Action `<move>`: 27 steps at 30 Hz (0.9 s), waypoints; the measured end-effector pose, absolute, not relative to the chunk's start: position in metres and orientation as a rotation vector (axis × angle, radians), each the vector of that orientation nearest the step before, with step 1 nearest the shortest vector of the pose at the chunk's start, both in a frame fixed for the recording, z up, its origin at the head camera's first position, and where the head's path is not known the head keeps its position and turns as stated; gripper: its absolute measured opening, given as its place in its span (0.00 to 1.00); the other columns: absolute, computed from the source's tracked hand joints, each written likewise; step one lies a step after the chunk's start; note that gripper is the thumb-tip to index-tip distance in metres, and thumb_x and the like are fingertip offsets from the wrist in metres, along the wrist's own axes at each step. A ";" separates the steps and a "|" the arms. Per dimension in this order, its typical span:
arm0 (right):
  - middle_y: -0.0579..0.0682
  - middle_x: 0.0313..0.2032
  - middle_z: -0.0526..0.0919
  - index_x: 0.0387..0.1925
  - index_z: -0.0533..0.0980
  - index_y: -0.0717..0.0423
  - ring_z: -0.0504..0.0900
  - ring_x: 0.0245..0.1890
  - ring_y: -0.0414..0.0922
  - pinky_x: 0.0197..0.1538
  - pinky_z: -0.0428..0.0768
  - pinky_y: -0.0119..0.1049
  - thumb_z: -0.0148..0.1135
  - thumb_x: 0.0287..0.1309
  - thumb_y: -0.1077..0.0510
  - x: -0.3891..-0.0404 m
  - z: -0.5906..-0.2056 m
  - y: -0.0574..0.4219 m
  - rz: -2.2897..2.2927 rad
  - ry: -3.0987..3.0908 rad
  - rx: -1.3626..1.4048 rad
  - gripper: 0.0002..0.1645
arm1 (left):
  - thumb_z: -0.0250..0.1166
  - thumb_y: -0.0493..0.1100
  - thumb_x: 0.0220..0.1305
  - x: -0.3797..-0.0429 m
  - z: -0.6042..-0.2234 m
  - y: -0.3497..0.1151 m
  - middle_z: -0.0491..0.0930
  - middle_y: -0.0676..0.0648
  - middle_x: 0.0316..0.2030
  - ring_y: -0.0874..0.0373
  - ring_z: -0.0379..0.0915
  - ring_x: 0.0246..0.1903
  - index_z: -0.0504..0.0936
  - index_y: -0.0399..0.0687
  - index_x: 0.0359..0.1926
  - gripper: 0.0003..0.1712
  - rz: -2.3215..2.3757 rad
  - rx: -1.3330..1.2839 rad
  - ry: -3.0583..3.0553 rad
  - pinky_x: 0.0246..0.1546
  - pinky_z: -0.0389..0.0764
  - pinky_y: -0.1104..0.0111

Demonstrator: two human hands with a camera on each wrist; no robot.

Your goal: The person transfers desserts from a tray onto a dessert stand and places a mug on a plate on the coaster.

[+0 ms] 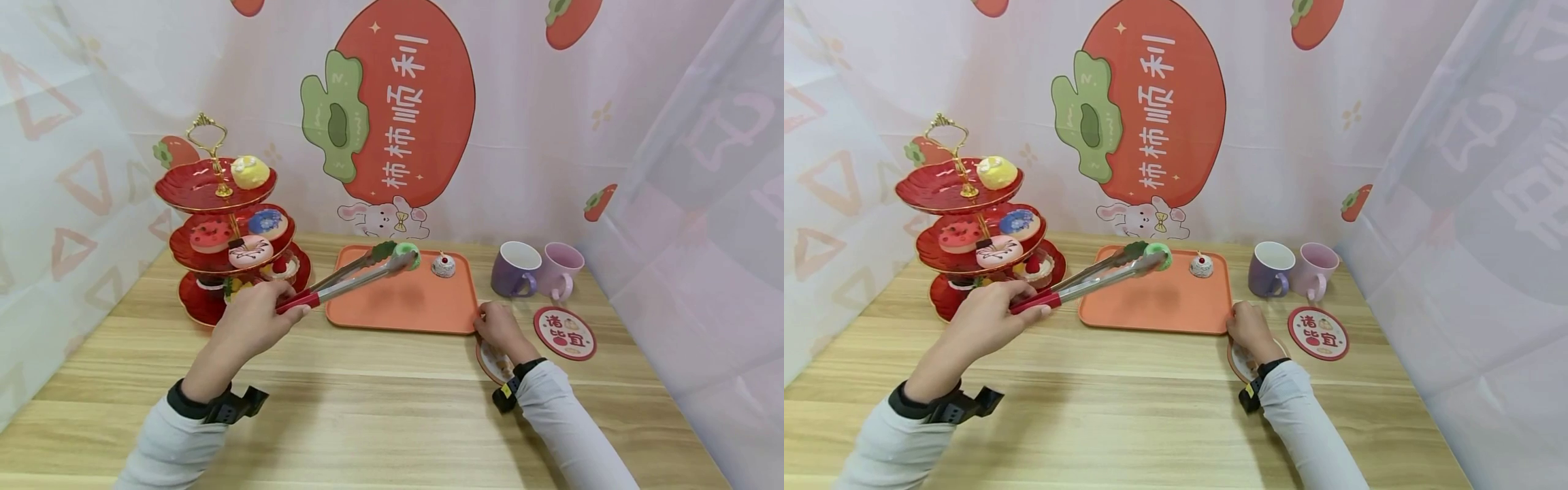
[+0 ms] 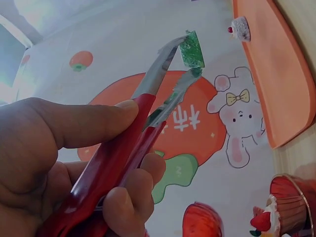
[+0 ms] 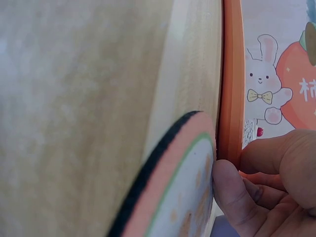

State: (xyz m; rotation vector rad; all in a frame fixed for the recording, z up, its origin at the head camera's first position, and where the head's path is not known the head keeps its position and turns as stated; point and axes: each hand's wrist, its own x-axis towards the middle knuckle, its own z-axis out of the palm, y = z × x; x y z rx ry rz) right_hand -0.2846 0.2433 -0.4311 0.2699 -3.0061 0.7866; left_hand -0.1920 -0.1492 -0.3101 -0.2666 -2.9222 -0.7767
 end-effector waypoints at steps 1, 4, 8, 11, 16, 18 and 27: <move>0.49 0.17 0.72 0.22 0.74 0.63 0.70 0.15 0.42 0.20 0.68 0.34 0.55 0.56 0.67 -0.285 -0.431 0.243 0.785 -3.004 0.275 0.08 | 0.69 0.46 0.55 -0.191 -0.309 -0.151 0.75 0.45 0.26 0.52 0.66 0.24 0.80 0.36 0.39 0.17 -0.768 -0.260 -2.920 0.21 0.66 0.65; 0.49 0.16 0.72 0.22 0.74 0.63 0.70 0.14 0.42 0.20 0.68 0.34 0.55 0.56 0.67 -0.285 -0.431 0.243 0.782 -3.001 0.279 0.08 | 0.69 0.46 0.55 -0.189 -0.306 -0.155 0.77 0.43 0.29 0.51 0.66 0.25 0.80 0.36 0.39 0.18 -0.752 -0.246 -2.915 0.22 0.66 0.64; 0.49 0.16 0.72 0.22 0.74 0.63 0.70 0.14 0.42 0.20 0.68 0.34 0.55 0.56 0.67 -0.285 -0.432 0.243 0.782 -3.006 0.277 0.08 | 0.69 0.47 0.54 -0.185 -0.303 -0.161 0.78 0.41 0.32 0.51 0.67 0.25 0.80 0.35 0.40 0.19 -0.727 -0.247 -2.907 0.22 0.66 0.65; 0.49 0.17 0.73 0.23 0.74 0.63 0.70 0.15 0.42 0.20 0.69 0.34 0.55 0.56 0.67 -0.285 -0.432 0.243 0.786 -3.013 0.267 0.07 | 0.69 0.47 0.54 -0.182 -0.300 -0.166 0.77 0.42 0.30 0.51 0.67 0.25 0.80 0.34 0.39 0.19 -0.701 -0.245 -2.895 0.22 0.65 0.64; 0.49 0.17 0.73 0.24 0.75 0.64 0.71 0.16 0.43 0.21 0.69 0.34 0.55 0.55 0.67 -0.286 -0.432 0.243 0.777 -3.010 0.268 0.07 | 0.69 0.45 0.54 -0.178 -0.296 -0.171 0.76 0.45 0.26 0.51 0.66 0.24 0.80 0.35 0.39 0.18 -0.700 -0.223 -2.884 0.21 0.64 0.64; 0.49 0.17 0.73 0.24 0.75 0.64 0.70 0.15 0.42 0.21 0.69 0.34 0.55 0.55 0.67 -0.286 -0.432 0.244 0.779 -3.007 0.268 0.07 | 0.69 0.45 0.54 -0.177 -0.294 -0.173 0.77 0.44 0.28 0.52 0.66 0.24 0.80 0.35 0.40 0.18 -0.708 -0.213 -2.887 0.21 0.64 0.65; 0.48 0.16 0.72 0.23 0.74 0.63 0.70 0.14 0.41 0.19 0.68 0.34 0.55 0.56 0.67 -0.286 -0.435 0.245 0.807 -3.002 0.286 0.07 | 0.69 0.46 0.55 -0.173 -0.292 -0.177 0.78 0.40 0.33 0.50 0.68 0.27 0.79 0.32 0.42 0.21 -0.686 -0.182 -2.901 0.24 0.67 0.64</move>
